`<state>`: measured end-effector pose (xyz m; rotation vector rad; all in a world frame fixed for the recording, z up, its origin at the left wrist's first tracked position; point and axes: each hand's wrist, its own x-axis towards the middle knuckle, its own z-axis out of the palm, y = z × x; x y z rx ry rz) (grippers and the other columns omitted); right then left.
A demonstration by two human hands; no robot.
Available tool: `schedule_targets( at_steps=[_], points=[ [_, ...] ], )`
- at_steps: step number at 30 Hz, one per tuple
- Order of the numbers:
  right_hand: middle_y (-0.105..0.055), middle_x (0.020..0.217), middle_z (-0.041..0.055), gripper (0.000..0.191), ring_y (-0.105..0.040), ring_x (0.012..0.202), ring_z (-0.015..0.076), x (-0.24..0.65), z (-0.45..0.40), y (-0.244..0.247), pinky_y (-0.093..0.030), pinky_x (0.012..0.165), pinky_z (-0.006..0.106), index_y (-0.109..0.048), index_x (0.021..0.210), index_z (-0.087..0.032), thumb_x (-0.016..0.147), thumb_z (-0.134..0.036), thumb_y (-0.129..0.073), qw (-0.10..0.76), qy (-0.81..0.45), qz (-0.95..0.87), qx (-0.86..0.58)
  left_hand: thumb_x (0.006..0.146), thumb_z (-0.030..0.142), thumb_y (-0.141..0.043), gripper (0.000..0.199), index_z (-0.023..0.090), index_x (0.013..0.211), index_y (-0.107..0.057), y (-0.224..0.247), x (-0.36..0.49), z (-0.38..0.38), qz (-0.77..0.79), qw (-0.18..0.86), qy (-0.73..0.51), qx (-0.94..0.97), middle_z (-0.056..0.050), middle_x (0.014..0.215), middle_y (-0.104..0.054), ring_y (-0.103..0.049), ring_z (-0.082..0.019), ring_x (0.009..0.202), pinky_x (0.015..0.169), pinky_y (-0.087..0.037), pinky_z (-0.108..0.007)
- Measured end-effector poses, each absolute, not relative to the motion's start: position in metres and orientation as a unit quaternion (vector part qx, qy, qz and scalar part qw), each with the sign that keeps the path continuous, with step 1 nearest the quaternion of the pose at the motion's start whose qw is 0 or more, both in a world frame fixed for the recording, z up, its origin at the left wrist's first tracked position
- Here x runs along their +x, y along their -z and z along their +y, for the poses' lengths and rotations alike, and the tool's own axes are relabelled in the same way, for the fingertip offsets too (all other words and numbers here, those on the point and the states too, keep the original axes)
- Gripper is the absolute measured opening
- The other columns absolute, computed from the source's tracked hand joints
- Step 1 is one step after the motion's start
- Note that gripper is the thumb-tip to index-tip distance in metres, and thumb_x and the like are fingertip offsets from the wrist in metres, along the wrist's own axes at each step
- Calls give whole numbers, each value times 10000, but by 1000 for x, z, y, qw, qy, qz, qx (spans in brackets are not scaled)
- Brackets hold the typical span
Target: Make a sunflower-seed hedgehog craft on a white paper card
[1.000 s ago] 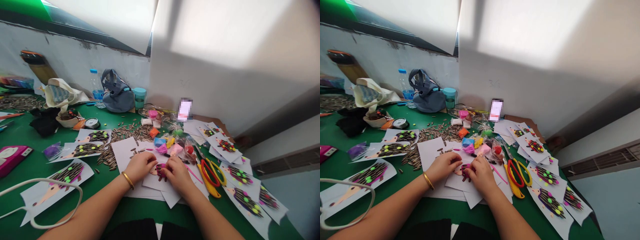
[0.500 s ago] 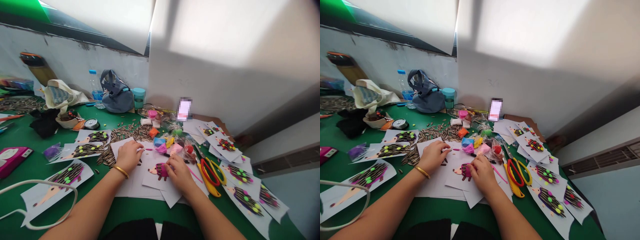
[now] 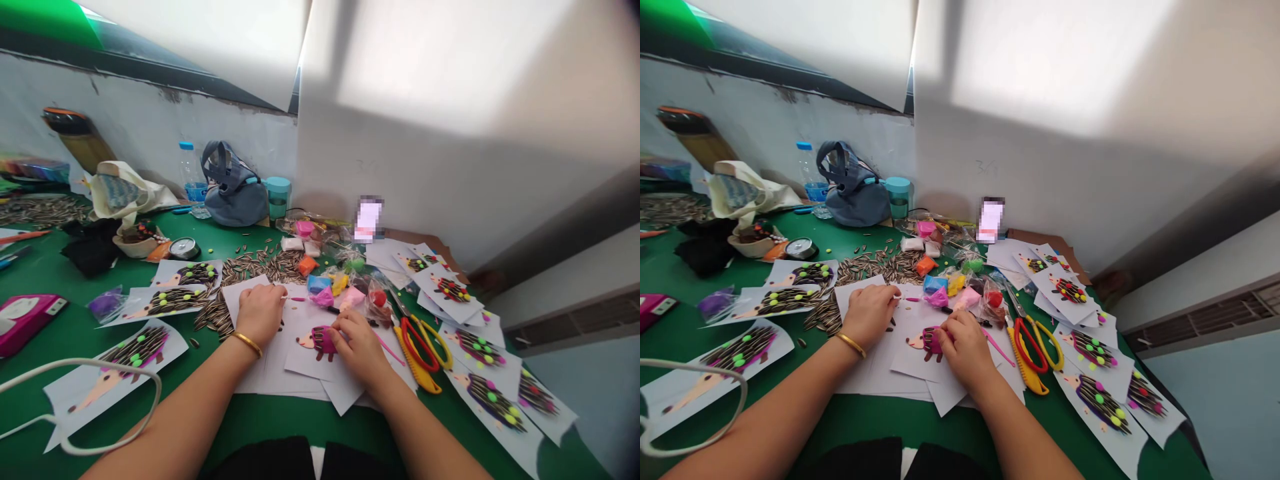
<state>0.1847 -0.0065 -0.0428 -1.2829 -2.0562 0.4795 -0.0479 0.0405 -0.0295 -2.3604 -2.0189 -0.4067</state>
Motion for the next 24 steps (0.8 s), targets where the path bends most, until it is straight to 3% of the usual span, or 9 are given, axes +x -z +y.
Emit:
schedule_targets(
  at_steps=[3, 12, 18, 24],
  points=[
    [-596, 888, 58, 181, -554, 898, 214, 186, -6, 43, -441, 837, 352, -651, 834, -193, 936, -258, -516, 334, -181, -784, -490, 914, 207, -511, 261, 243, 1123, -664, 27, -48, 40, -644, 2, 155, -750, -78, 1013, -703, -586, -288, 1017, 853, -352, -440],
    [-633, 995, 73, 166, -572, 983, 239, 186, -7, 42, -456, 884, 387, -651, 1034, -218, 914, -204, -538, 365, -183, -774, -484, 905, 217, -536, 104, 198, 903, -638, 29, -30, 28, -506, -236, 382, -737, -24, 884, -688, -626, -177, 832, 765, -476, -288],
    [-682, 955, 48, 231, -618, 876, 203, 179, -13, 35, -488, 811, 346, -632, 1123, -250, 912, -196, -558, 384, -229, -783, -433, 862, 186, -620, 58, 212, 848, -669, 28, -13, 6, -414, -292, 380, -774, -5, 844, -696, -625, -167, 834, 807, -468, -294],
    [-709, 1035, 57, 303, -645, 942, 210, 180, -14, 35, -499, 848, 357, -618, 1206, -259, 923, -198, -527, 394, -216, -774, -446, 886, 240, -603, 125, 222, 1001, -650, 28, -12, 5, -426, -340, 392, -741, 2, 877, -691, -639, -150, 802, 770, -491, -273]
  ],
)
